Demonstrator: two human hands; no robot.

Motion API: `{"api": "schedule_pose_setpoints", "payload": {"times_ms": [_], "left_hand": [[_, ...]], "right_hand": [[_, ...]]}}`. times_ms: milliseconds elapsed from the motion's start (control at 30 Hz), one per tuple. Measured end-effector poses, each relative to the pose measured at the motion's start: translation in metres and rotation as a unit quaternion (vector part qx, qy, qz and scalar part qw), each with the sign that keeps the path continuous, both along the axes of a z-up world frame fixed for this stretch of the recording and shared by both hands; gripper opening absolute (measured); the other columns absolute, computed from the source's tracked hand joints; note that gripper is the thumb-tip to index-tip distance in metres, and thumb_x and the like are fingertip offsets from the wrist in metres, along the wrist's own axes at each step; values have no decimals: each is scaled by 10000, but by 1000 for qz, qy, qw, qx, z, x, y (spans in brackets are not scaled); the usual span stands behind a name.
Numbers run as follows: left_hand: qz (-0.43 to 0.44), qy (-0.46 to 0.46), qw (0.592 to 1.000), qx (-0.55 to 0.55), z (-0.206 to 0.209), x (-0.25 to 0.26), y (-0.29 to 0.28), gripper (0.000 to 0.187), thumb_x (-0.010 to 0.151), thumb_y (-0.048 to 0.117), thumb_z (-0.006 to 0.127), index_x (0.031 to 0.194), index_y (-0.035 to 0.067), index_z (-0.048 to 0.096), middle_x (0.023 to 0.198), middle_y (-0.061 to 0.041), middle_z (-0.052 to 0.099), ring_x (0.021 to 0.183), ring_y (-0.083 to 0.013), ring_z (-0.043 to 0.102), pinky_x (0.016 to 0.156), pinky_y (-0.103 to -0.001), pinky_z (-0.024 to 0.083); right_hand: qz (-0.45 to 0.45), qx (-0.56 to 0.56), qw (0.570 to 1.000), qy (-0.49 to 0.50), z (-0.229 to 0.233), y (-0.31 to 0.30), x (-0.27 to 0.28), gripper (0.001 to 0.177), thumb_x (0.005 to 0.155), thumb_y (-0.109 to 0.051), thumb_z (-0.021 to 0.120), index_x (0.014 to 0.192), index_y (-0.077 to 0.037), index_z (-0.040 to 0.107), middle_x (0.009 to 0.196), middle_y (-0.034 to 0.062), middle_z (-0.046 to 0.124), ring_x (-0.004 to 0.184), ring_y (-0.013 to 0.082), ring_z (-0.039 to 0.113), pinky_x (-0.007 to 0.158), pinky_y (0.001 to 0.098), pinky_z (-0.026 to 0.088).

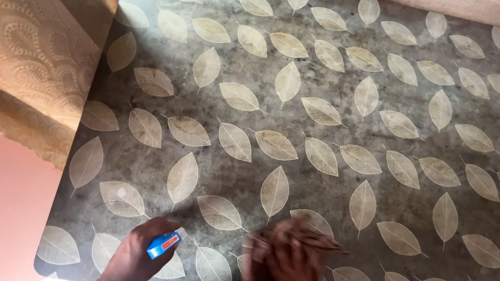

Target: The person cleans the surface of a table by applying a cleaning spray from a bottle and wiping the area with a brown cloth.

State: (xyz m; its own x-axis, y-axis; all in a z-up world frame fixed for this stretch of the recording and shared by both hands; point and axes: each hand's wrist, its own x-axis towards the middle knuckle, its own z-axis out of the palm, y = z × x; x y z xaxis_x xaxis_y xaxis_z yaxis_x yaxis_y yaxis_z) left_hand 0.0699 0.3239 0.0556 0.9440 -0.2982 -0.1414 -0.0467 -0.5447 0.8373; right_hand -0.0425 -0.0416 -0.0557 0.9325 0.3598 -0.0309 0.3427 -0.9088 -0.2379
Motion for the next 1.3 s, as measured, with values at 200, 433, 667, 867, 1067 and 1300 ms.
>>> {"api": "schedule_pose_setpoints", "payload": {"times_ms": [200,433,667,867,1067,1300], "left_hand": [[-34,-100,992,-74,-8,17,-9,296,787,84,794,1049,27,670,965,-110,733,812,-262,756,716,-348,586],[-16,-108,987,-115,-24,32,1,264,782,93,814,1003,20,690,985,-114,742,825,-238,752,722,-334,583],[156,30,977,-142,-39,50,13,265,791,80,805,1038,34,719,855,-79,758,748,-144,720,694,-297,574],[174,-40,970,-164,-42,65,-1,239,822,97,789,1038,34,710,832,-49,742,737,-123,695,685,-282,559],[163,-112,974,-111,-37,58,-6,244,803,106,790,1030,59,714,886,-55,731,784,-165,725,731,-297,559],[155,-142,973,-93,-47,63,-9,246,794,141,793,1016,69,714,902,-57,720,795,-198,723,737,-311,564]], "right_hand": [[-97,-126,960,231,42,29,128,806,934,-703,478,1584,-265,293,1704,73,167,1568,344,97,1197,705,67],[-335,-69,939,24,-6,-99,78,917,933,-697,356,1604,-107,154,1691,139,87,1561,348,87,1195,587,95],[-69,25,986,148,-3,67,32,958,765,-635,705,1514,-104,431,1637,222,297,1516,544,118,1107,752,28],[-82,-84,974,193,49,102,137,819,922,-617,515,1573,-165,308,1677,114,190,1548,380,136,1206,659,92],[-334,-106,920,173,35,-19,109,925,924,-701,415,1631,-215,71,1711,61,13,1573,314,21,1236,564,76],[-154,8,988,23,-7,28,3,1028,745,-665,670,1533,-78,368,1589,233,289,1498,534,125,1072,704,119]]}}
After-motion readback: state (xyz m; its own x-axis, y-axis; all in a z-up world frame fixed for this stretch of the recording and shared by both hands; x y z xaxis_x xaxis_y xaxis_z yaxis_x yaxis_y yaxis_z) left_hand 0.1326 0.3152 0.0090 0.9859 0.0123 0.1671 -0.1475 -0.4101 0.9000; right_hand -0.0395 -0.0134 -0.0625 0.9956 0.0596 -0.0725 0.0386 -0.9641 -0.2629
